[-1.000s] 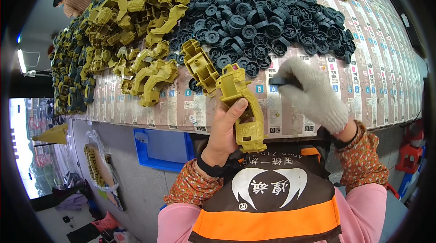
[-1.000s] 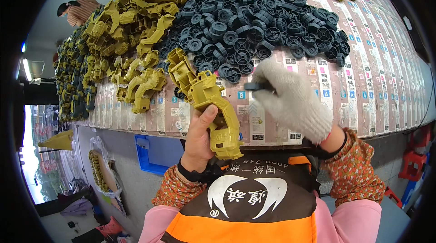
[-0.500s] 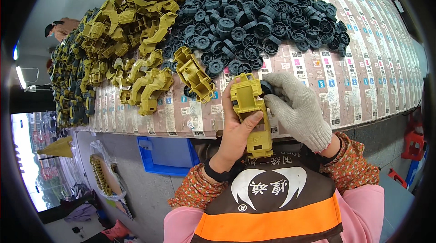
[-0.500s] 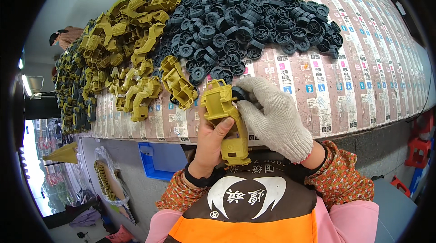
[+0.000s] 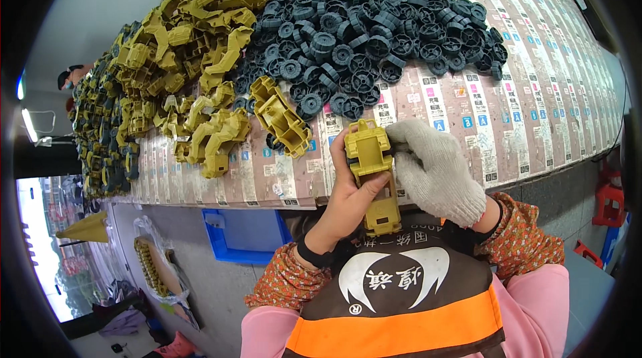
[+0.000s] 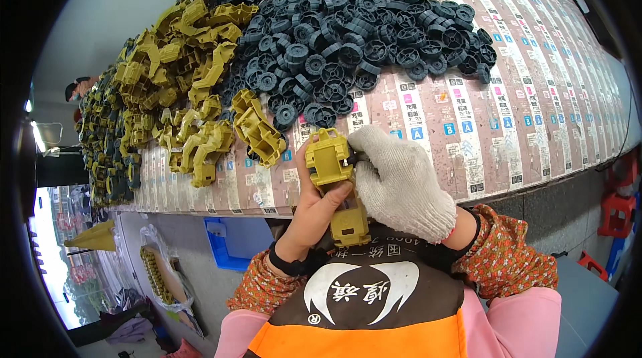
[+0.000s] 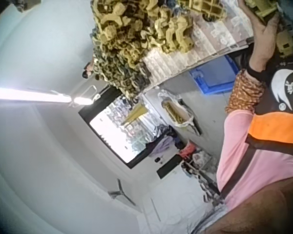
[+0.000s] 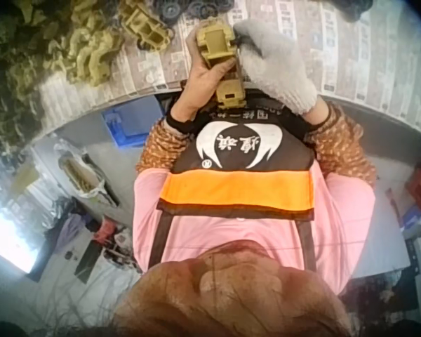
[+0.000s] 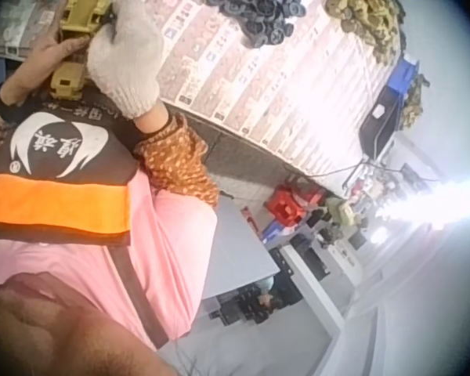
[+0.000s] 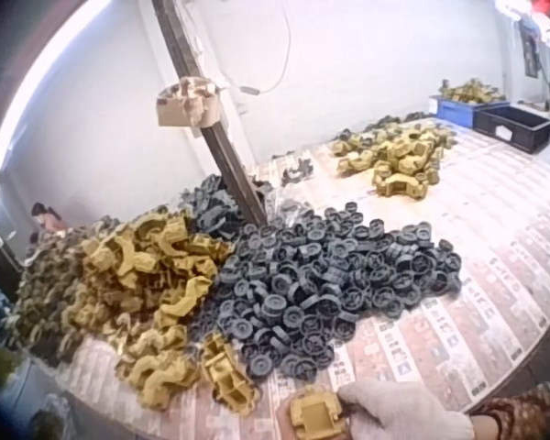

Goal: The person repeatedly picks up yellow plastic toy truck bodies and black wheels from a table, inserts the wheels into the truck bodies, and places the assembled units back on the table. The process is continuous and repetitive throughout the clip.

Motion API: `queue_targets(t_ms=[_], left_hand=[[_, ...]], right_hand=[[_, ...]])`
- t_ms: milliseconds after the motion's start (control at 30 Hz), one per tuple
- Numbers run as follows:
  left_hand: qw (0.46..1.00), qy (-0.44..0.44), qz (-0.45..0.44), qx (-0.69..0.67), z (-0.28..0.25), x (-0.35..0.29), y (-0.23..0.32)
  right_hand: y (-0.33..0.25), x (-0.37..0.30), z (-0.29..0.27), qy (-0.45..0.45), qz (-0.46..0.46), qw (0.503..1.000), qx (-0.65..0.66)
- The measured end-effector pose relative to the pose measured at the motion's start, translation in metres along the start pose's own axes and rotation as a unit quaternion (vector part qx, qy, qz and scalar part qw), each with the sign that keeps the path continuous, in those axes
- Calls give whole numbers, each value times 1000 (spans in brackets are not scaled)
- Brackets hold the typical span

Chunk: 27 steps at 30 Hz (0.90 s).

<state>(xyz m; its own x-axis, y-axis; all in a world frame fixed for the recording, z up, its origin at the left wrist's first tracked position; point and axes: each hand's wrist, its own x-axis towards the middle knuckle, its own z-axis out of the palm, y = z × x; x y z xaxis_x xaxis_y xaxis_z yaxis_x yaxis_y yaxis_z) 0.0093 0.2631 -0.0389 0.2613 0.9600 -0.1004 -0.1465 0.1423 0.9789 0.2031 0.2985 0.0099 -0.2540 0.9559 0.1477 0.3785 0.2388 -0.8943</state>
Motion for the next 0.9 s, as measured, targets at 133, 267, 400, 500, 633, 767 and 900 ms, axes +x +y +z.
queue_targets(t_ms=[133,267,400,500,633,767,900], left_hand=[[999,-19,29,27,-3,1,-1],[1000,5,1,-13,-3,4,6],[993,63,-18,-95,-2,7,11],[984,101,-53,-134,-9,5,15],[979,112,-26,-167,-8,3,22],[963,147,-6,-228,-11,2,16],[948,152,13,-278,-14,8,18]], right_hand=[[8,5,2,3,7,999,32],[-9,35,-25,-111,132,985,19],[34,86,-32,80,-80,944,-311],[36,108,-29,27,-43,903,-427],[43,113,-23,22,-86,869,-486],[36,96,-37,109,-136,884,-434],[17,54,-39,40,-56,982,-175]])
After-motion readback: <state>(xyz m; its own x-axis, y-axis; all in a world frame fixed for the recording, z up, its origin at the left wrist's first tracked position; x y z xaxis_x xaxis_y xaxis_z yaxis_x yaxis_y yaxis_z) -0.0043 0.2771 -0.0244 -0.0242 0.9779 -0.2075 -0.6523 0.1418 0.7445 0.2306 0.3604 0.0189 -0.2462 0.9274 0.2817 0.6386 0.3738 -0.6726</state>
